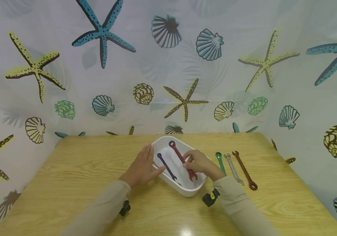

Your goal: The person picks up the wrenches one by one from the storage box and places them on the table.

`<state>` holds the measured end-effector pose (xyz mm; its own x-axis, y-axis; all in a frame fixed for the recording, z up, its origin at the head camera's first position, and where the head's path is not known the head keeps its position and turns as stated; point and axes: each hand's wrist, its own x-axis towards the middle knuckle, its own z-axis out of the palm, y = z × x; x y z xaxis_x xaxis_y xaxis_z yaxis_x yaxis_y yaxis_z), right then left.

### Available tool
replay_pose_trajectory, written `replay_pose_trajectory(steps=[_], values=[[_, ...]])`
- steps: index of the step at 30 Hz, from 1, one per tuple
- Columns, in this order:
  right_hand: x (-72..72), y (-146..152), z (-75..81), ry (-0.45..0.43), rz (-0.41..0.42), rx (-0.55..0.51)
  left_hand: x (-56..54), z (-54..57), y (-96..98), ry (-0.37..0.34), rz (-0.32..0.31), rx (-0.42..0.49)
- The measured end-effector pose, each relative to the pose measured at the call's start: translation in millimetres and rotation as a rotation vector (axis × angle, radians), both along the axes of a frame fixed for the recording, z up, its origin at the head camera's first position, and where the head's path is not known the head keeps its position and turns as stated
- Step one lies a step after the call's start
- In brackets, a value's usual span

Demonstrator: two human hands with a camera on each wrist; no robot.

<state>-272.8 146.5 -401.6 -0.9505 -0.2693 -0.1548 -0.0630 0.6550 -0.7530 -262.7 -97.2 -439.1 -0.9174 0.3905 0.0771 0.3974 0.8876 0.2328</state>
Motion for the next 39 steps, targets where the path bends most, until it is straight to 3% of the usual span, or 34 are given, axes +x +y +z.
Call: replay_pose_trajectory(steps=[13, 23, 32, 39], values=[[7.4, 46, 21.1, 0.045, -0.035, -0.074, 1.0, 0.7, -4.4, 0.013, -0.02, 0.02], [19.9, 91, 31.5, 0.079, -0.035, -0.044, -0.4, -3.0, -6.1, 0.021, -0.01, 0.011], [32.0, 140, 27.6, 0.075, -0.096, 0.029, 0.8, -5.4, -6.1, 0.029, -0.024, 0.013], [30.9, 175, 9.2, 0.045, -0.176, 0.08, 1.6, -3.4, -4.6, 0.034, -0.03, 0.007]])
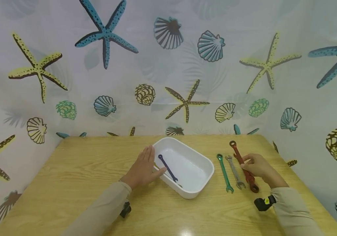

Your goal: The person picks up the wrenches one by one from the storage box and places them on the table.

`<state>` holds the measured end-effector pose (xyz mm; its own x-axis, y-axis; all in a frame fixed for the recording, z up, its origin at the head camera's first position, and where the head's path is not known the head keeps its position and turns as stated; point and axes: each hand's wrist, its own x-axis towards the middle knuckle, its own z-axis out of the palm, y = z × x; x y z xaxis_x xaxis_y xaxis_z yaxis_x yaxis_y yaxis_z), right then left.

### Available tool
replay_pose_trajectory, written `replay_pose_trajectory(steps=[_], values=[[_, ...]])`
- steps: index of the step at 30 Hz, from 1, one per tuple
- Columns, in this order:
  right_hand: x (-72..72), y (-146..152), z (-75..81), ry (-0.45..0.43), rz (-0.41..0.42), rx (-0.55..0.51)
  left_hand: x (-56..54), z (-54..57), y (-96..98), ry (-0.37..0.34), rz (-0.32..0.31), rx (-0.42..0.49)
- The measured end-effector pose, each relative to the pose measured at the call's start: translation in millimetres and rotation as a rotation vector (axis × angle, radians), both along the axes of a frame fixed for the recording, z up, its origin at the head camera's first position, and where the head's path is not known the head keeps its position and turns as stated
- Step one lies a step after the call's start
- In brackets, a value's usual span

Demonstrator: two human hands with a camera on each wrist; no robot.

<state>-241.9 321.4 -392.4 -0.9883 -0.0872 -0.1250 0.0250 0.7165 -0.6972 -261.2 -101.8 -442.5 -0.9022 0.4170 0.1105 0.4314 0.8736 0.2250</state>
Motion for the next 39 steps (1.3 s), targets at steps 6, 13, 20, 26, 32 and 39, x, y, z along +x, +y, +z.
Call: replay_pose_trajectory(steps=[6, 13, 20, 26, 32, 39], values=[[-2.5, 25, -15.4, -0.026, -0.064, 0.036, 0.3, 3.4, 2.2, -0.004, -0.004, -0.007], [-4.0, 41, -27.4, -0.034, -0.09, 0.027, 0.5, 3.1, 2.3, 0.0, -0.004, -0.007], [-6.8, 49, -33.6, -0.019, -0.079, 0.093, -0.5, 3.0, 2.1, -0.004, -0.006, 0.007], [-7.4, 54, -39.2, -0.004, -0.073, 0.162, 1.2, 4.1, 2.5, -0.003, -0.005, -0.009], [-5.4, 57, -41.2, 0.006, -0.064, 0.21, 1.0, 4.8, 2.4, -0.017, 0.005, -0.01], [-6.1, 56, -39.7, 0.044, -0.077, 0.294, -0.2, 3.3, 2.4, -0.023, 0.009, -0.024]])
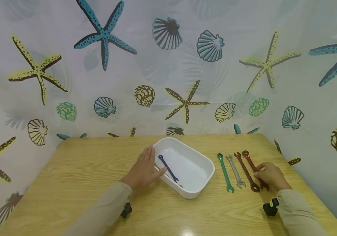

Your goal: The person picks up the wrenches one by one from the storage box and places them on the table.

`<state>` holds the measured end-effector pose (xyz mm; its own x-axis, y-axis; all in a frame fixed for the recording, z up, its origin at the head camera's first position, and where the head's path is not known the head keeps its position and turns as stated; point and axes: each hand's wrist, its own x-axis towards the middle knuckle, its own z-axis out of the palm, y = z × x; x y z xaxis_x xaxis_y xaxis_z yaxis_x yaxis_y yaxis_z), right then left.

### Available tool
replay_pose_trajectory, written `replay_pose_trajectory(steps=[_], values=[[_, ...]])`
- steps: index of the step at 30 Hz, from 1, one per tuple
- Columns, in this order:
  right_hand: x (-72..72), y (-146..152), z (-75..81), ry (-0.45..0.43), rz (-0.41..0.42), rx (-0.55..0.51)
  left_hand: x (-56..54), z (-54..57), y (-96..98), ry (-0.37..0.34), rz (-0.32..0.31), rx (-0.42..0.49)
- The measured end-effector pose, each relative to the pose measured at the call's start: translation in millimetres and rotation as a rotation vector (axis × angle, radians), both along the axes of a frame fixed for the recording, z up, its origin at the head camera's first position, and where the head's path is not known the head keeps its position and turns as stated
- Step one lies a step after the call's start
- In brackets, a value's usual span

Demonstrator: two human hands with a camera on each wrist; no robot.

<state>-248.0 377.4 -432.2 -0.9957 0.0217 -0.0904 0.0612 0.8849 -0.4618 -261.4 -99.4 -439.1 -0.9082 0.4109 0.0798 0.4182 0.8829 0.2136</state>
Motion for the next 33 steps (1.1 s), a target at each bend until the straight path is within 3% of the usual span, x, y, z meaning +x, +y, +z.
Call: replay_pose_trajectory(steps=[6, 33], values=[[1.0, -1.4, -0.9, 0.05, -0.011, 0.066, 0.8, 0.8, 0.1, 0.004, -0.003, 0.006], [5.0, -8.7, -3.6, 0.062, -0.04, 0.092, -1.7, -1.3, 0.5, 0.009, -0.004, 0.013]])
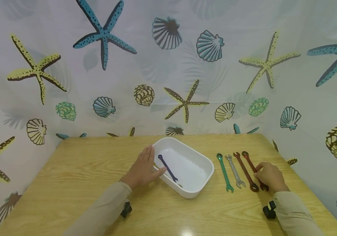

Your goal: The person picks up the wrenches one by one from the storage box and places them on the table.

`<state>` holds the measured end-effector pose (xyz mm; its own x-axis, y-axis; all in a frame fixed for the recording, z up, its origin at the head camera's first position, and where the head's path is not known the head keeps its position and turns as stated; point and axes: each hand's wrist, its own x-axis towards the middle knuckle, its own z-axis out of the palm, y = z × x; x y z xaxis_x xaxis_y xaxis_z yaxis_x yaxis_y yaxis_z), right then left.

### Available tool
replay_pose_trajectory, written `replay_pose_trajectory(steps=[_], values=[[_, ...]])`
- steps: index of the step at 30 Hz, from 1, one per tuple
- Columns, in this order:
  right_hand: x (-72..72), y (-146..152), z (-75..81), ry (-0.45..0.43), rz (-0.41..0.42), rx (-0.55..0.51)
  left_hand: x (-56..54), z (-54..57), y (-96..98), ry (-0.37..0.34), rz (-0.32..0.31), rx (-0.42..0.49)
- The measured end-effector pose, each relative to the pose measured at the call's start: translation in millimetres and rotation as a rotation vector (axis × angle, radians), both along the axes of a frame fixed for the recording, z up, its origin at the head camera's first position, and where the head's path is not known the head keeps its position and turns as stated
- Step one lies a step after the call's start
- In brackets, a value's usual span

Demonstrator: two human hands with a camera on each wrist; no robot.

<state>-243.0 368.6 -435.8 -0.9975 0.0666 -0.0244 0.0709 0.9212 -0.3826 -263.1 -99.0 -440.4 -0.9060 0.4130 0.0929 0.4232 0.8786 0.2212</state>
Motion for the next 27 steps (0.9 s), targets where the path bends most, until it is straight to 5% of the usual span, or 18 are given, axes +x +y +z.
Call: replay_pose_trajectory(steps=[14, 27], values=[[-0.5, -10, 9.6, 0.024, 0.039, 0.025, 3.8, 4.2, 0.3, -0.012, 0.015, 0.008], [-6.4, -81, 58.0, 0.131, 0.171, -0.081, 1.1, -0.2, -0.3, 0.008, 0.001, 0.004]])
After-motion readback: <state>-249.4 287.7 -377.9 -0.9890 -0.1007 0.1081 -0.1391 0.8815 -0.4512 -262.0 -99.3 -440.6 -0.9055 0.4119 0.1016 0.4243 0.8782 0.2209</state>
